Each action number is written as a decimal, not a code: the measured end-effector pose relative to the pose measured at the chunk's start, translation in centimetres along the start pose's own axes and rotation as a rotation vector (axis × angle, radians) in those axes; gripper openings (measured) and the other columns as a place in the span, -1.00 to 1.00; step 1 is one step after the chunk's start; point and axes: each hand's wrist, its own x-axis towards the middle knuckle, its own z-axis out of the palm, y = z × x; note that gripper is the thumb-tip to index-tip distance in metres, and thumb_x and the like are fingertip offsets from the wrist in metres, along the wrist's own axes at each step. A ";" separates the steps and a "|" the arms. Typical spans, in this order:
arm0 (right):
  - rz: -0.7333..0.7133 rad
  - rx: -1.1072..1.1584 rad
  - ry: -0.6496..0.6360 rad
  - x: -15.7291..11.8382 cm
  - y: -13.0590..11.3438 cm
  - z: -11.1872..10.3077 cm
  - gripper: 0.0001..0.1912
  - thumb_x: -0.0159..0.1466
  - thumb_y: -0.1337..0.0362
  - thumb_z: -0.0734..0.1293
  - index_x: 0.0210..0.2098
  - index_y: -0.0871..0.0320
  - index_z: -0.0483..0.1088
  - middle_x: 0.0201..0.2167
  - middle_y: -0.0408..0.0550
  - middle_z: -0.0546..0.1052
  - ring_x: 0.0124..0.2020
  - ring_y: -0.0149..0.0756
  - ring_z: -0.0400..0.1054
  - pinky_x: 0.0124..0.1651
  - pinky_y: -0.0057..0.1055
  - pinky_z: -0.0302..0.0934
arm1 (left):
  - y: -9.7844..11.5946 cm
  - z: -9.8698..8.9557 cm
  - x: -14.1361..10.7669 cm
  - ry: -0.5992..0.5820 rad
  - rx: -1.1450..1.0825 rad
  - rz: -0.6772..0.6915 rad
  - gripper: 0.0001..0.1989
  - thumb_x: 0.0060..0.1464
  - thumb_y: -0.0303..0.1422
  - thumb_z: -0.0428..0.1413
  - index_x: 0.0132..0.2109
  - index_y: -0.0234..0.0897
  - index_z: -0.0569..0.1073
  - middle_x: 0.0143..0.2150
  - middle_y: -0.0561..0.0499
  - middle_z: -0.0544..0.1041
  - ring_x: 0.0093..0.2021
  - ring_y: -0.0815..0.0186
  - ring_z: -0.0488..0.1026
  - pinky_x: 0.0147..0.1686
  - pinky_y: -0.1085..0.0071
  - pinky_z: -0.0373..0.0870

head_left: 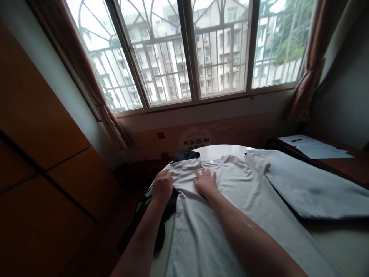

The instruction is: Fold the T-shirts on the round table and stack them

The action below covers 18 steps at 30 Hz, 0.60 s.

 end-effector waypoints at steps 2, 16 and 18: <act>0.003 -0.001 -0.001 0.0 0.0 0.0 -0.37 0.41 -0.01 0.08 0.41 0.04 0.11 0.47 0.14 0.00 0.47 0.14 -0.25 0.36 0.23 -0.46 | 1.1 1.3 0.1 -0.041 -0.046 0.119 -0.61 0.25 -0.46 -0.03 0.16 -0.29 0.49 0.22 -0.13 0.47 0.25 0.18 0.34 0.30 0.31 0.19; 0.121 -0.017 -0.025 1.1 1.2 -0.5 -0.30 0.40 -0.04 0.06 0.45 0.06 -0.01 0.49 0.06 -0.06 0.48 0.11 -0.29 0.36 0.28 -0.47 | 1.6 5.2 -0.4 -0.376 0.046 0.032 -0.32 0.30 0.01 -0.15 0.44 -0.21 0.14 0.48 -0.23 0.07 0.49 -0.01 -0.07 0.40 -0.05 -0.18; 0.138 -0.024 -0.023 1.3 1.6 -0.5 -0.30 0.40 -0.05 0.05 0.45 0.04 -0.01 0.49 0.03 -0.08 0.48 0.10 -0.30 0.36 0.28 -0.49 | 1.7 5.2 -0.3 -0.385 0.052 0.023 -0.32 0.30 0.02 -0.16 0.44 -0.20 0.13 0.48 -0.23 0.06 0.49 -0.01 -0.09 0.40 -0.05 -0.20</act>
